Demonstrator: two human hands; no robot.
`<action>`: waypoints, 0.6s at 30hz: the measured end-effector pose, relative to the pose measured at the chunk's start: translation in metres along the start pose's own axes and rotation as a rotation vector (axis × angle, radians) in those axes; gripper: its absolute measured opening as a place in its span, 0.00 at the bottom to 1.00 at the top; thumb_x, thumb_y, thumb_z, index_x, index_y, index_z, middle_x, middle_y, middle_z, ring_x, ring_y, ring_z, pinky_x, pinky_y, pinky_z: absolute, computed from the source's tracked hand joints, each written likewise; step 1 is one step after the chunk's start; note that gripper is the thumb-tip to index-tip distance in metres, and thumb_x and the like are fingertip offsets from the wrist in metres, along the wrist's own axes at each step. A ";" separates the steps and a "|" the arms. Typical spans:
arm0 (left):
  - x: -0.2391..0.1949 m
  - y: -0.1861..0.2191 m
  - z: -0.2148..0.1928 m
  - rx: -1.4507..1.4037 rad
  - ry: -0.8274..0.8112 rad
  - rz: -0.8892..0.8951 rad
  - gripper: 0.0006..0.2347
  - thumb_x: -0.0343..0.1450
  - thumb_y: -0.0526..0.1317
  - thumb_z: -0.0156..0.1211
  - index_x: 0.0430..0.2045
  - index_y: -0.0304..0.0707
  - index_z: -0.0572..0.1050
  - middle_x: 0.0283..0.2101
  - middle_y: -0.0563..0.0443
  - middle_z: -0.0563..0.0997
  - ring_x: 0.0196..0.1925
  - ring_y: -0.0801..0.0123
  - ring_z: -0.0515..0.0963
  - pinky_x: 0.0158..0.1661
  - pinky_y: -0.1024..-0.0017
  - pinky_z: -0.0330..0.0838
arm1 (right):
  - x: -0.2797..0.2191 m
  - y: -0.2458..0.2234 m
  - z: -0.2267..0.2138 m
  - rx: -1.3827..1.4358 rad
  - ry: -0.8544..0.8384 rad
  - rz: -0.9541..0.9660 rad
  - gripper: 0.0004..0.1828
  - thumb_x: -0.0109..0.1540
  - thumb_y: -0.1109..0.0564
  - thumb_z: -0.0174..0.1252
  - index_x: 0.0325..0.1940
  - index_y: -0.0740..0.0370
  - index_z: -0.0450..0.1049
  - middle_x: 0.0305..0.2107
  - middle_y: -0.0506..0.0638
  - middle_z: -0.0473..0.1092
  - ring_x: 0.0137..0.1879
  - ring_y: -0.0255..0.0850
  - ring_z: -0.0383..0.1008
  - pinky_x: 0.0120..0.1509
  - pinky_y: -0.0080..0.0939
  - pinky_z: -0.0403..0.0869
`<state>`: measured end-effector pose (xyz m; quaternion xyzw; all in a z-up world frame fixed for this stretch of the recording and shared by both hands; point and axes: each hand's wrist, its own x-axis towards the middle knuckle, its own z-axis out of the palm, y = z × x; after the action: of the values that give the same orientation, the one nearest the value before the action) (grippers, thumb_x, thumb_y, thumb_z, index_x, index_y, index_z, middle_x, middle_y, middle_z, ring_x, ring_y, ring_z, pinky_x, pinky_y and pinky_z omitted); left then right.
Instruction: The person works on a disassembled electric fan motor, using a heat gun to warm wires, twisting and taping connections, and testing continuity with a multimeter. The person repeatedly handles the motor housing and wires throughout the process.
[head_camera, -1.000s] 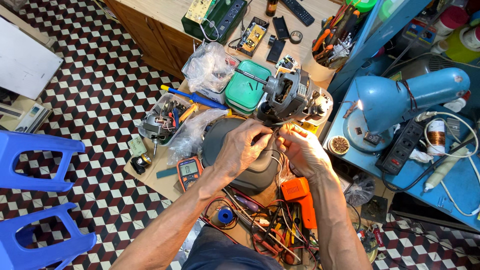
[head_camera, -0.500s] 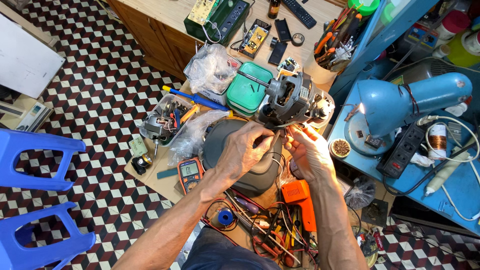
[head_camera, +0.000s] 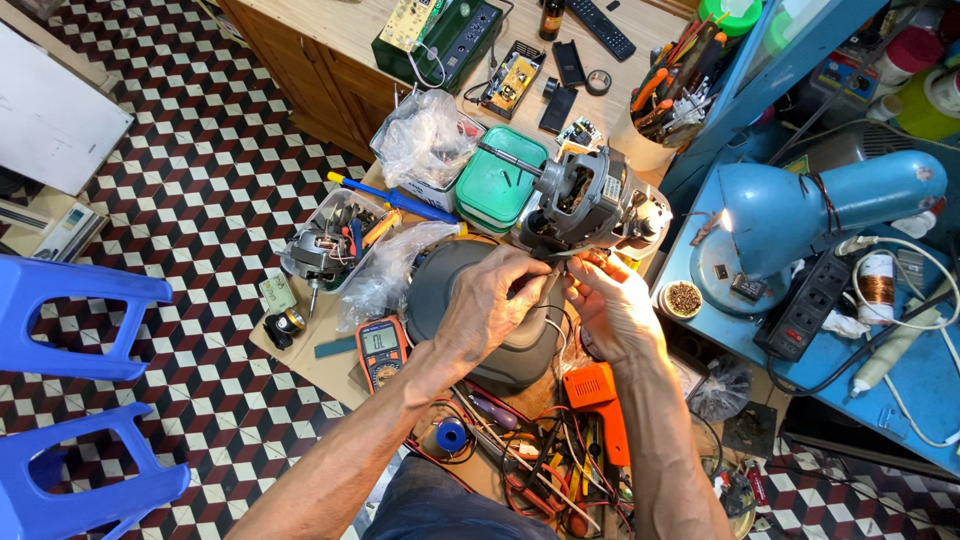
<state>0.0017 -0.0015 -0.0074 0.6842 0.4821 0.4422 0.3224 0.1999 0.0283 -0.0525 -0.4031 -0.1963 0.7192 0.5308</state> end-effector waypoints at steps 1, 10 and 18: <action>0.000 0.000 0.001 0.006 0.003 -0.005 0.08 0.70 0.36 0.65 0.41 0.34 0.81 0.43 0.46 0.82 0.42 0.60 0.85 0.43 0.69 0.78 | 0.000 0.002 0.002 0.004 0.034 -0.001 0.15 0.60 0.67 0.64 0.49 0.60 0.73 0.41 0.48 0.76 0.41 0.37 0.76 0.46 0.38 0.75; 0.001 0.001 -0.001 0.015 -0.009 -0.030 0.08 0.69 0.37 0.66 0.39 0.35 0.81 0.41 0.46 0.82 0.41 0.60 0.85 0.42 0.68 0.78 | -0.005 0.010 0.014 0.060 0.108 -0.032 0.11 0.60 0.68 0.62 0.44 0.63 0.72 0.35 0.49 0.75 0.38 0.40 0.76 0.42 0.37 0.75; 0.005 0.000 -0.005 0.011 -0.076 -0.066 0.07 0.70 0.37 0.66 0.38 0.36 0.82 0.40 0.47 0.82 0.40 0.60 0.85 0.41 0.67 0.77 | -0.005 0.008 0.015 0.087 0.125 -0.019 0.10 0.60 0.68 0.63 0.42 0.61 0.72 0.33 0.47 0.74 0.36 0.38 0.75 0.41 0.38 0.74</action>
<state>-0.0023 0.0031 -0.0038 0.6860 0.4944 0.4023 0.3510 0.1837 0.0232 -0.0474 -0.4217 -0.1350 0.6956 0.5658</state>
